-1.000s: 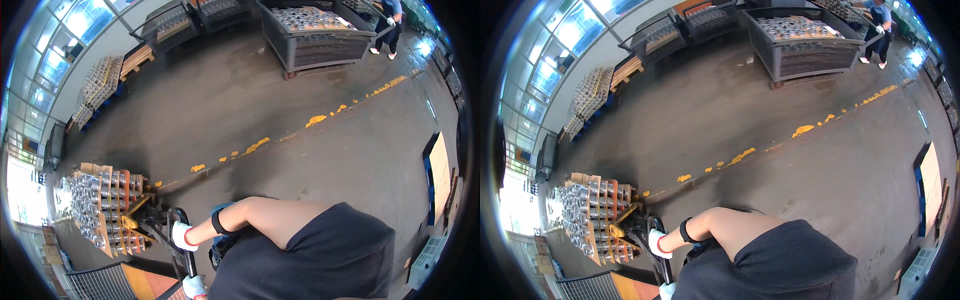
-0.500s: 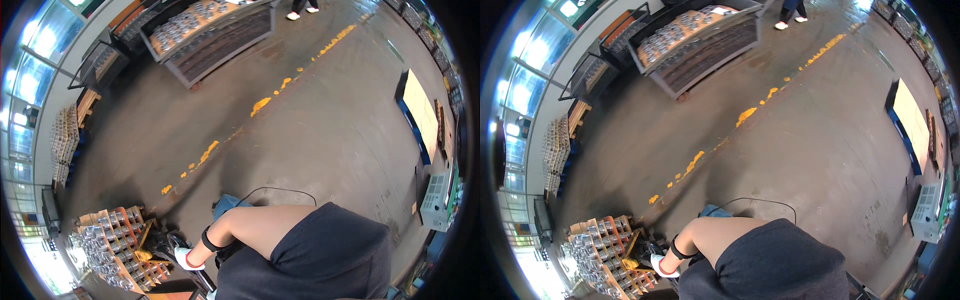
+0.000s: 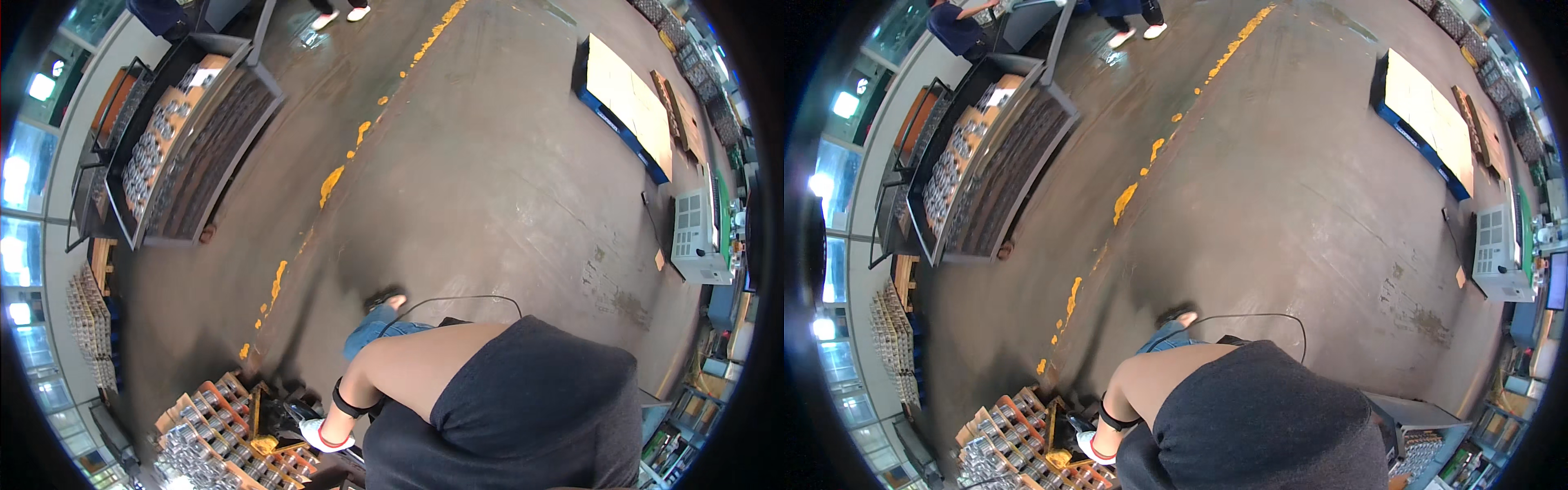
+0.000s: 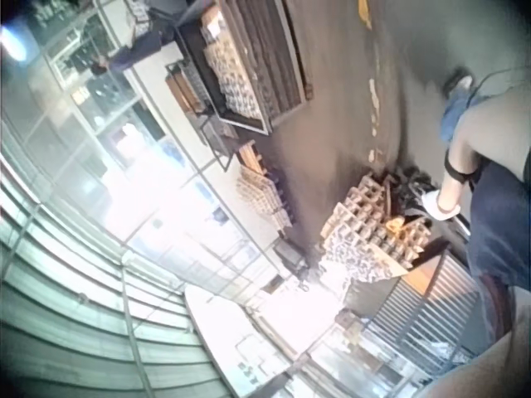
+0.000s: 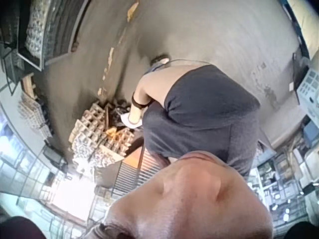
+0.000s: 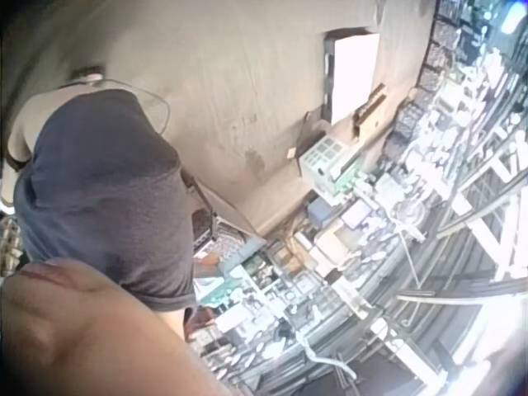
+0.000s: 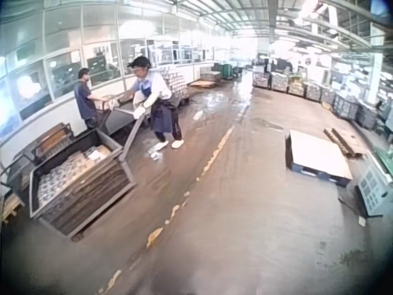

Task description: The person moves a pallet of pistons using a pallet jack, stops at a workstation, and picks up a piston and a document. They then place the document on the workstation and move pistons one by one from the pallet to a green mat, placing each one on a scale to be measured.

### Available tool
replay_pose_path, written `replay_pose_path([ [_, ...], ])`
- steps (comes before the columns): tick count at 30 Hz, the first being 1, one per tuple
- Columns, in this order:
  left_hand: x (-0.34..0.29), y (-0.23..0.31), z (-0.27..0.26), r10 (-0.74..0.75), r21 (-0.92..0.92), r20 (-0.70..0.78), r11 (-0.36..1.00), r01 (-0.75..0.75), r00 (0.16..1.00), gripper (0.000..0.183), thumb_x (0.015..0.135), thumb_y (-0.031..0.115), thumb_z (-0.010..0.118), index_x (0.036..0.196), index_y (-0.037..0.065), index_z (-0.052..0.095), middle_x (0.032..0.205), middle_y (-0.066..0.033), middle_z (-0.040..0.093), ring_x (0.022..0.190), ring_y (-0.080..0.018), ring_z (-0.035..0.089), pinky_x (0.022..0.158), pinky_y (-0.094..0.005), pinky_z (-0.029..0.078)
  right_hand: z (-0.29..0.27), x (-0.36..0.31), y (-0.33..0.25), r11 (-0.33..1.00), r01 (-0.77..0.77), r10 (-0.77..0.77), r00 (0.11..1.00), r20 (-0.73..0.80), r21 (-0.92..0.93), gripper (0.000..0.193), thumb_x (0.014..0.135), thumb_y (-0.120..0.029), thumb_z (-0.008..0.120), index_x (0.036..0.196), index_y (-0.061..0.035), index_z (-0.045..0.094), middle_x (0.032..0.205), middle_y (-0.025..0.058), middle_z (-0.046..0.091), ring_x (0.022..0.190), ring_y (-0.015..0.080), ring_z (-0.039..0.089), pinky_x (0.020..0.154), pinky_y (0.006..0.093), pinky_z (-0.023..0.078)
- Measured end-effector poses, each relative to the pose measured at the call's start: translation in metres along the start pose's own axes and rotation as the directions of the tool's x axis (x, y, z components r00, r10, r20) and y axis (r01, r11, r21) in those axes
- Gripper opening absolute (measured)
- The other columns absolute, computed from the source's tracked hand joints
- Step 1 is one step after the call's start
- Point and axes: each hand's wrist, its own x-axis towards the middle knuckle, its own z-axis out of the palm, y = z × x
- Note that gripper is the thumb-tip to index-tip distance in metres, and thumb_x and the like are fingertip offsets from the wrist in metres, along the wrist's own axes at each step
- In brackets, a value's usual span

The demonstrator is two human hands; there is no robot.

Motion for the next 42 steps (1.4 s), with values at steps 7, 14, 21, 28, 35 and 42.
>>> replay_pose_path([
  [7,-0.153,0.036,0.046,-0.172,-0.053,-0.048,0.984,0.170,0.984,0.012,0.071,0.014,0.064,0.075,0.003,0.068,0.053,-0.0078,0.059,0.045,-0.0205,0.061,0.045,-0.0359,0.047,0.030,-0.134,-0.026,0.984,-0.047,0.043,0.999,0.031,0.174,0.033,0.078,-0.038,0.067,0.103,-0.0176,0.077,0.103,0.0065,0.073,0.091,0.0272,0.067,0.072,0.0477,0.050],
  [14,-0.233,0.013,0.022,-0.223,0.057,0.155,0.975,0.216,0.962,0.035,0.068,0.029,0.064,0.093,0.007,0.075,0.080,-0.0179,0.071,0.077,-0.0332,0.071,0.071,-0.0418,0.054,-0.005,-0.255,-0.042,0.868,-0.202,0.222,0.975,0.011,0.453,0.016,0.070,-0.021,0.066,0.079,-0.0138,0.077,0.073,0.0063,0.072,0.072,0.0267,0.070,0.058,0.0422,0.051],
  [21,-0.298,0.064,0.061,-0.158,-0.002,0.206,0.987,0.162,0.966,0.038,0.069,0.041,0.070,0.093,0.011,0.075,0.093,-0.0148,0.072,0.090,-0.0328,0.070,0.080,-0.0407,0.054,0.009,-0.331,-0.051,0.921,-0.212,0.172,0.974,0.147,0.328,0.019,0.071,-0.019,0.063,0.078,-0.0083,0.076,0.075,0.0129,0.071,0.069,0.0294,0.070,0.059,0.0425,0.051],
  [28,-0.335,0.078,0.080,-0.130,-0.114,0.113,0.983,0.143,0.985,0.028,0.071,0.028,0.058,0.084,0.009,0.075,0.085,-0.0162,0.071,0.084,-0.0345,0.069,0.075,-0.0413,0.054,0.014,-0.368,-0.075,0.956,-0.211,0.181,0.972,0.152,0.206,0.022,0.072,-0.020,0.059,0.078,-0.0065,0.076,0.076,0.0162,0.071,0.074,0.0327,0.071,0.060,0.0442,0.050],
  [35,-0.376,0.077,0.060,-0.128,-0.090,0.096,0.987,0.136,0.987,0.030,0.073,0.026,0.055,0.083,0.007,0.076,0.083,-0.0179,0.071,0.082,-0.0355,0.071,0.071,-0.0432,0.054,-0.015,-0.391,-0.094,0.944,-0.177,0.123,0.972,0.201,0.279,0.026,0.075,-0.028,0.062,0.079,-0.0064,0.076,0.077,0.0172,0.071,0.075,0.0338,0.071,0.064,0.0456,0.052],
  [42,-0.428,0.133,0.006,-0.213,-0.019,0.120,0.976,0.217,0.970,0.029,0.070,0.026,0.059,0.085,0.009,0.076,0.086,-0.0162,0.072,0.084,-0.0335,0.070,0.073,-0.0407,0.054,-0.058,-0.455,-0.073,0.928,-0.143,0.082,0.979,0.186,0.343,0.027,0.078,-0.032,0.067,0.081,-0.0073,0.076,0.077,0.0141,0.072,0.073,0.0316,0.071,0.063,0.0449,0.053],
])
